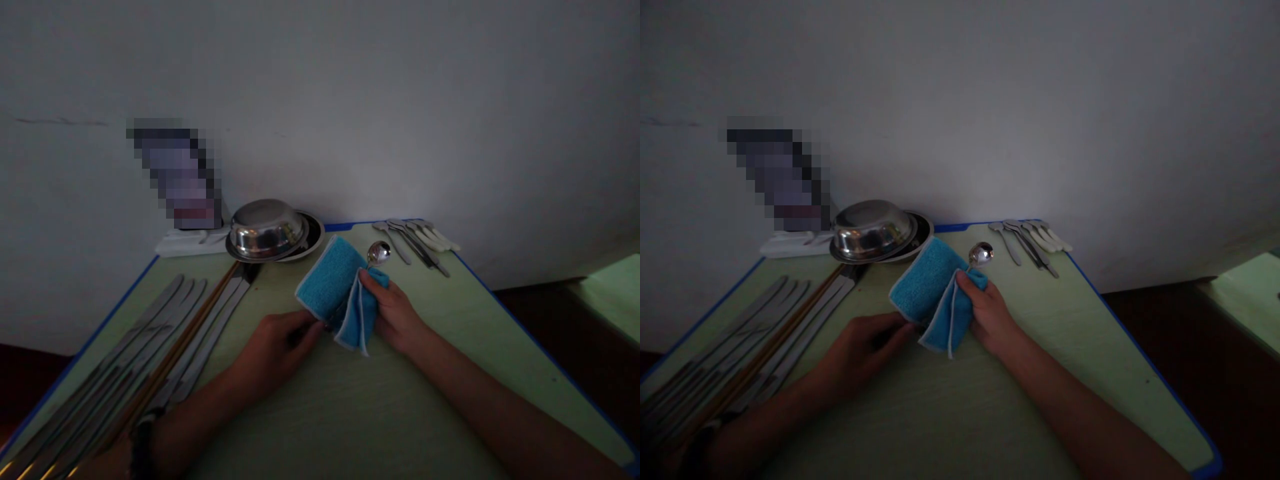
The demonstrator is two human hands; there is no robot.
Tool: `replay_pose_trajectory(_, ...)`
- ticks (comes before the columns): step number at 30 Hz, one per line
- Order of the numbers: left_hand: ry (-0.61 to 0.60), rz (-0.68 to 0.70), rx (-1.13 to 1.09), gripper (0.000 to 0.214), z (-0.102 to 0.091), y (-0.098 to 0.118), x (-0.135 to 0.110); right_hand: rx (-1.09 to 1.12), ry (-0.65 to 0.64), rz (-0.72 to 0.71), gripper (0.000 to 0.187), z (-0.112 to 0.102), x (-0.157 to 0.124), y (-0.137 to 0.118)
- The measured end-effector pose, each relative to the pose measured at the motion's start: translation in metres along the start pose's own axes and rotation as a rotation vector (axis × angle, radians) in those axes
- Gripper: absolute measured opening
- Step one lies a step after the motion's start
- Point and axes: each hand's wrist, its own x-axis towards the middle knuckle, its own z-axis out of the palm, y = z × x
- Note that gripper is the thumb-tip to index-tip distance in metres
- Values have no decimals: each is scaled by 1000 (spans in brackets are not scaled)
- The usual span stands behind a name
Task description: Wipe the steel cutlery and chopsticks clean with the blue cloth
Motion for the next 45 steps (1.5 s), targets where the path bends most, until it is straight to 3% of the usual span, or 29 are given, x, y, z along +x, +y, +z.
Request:
replay_pose_trajectory(11, -44, 66, 38, 23, 2, -2, 1, 31, -26, 31, 20, 3, -4, 3)
replay_pose_trajectory(19, -50, 81, 54, 24, 0, 1, 0, 6, 139, -35, 20, 2, 2, 2)
replay_pose_trajectory(26, -115, 146, 4, 22, 0, 1, -4, -34, 186, -161, 27, -8, 9, -4)
replay_pose_trajectory(30, -26, 115, -31, 26, -3, 0, -6, -77, 193, -215, 28, -12, 12, -8)
replay_pose_trajectory(35, 136, -59, -194, 33, -5, 2, -5, -211, 188, -249, 32, -16, 12, -12)
replay_pose_trajectory(39, 66, -91, -260, 40, -6, 3, -4, -292, 218, -289, 33, -16, 11, -12)
replay_pose_trajectory(45, -120, -26, -67, 34, -3, 2, -1, -458, 214, -346, 37, -17, 11, -9)
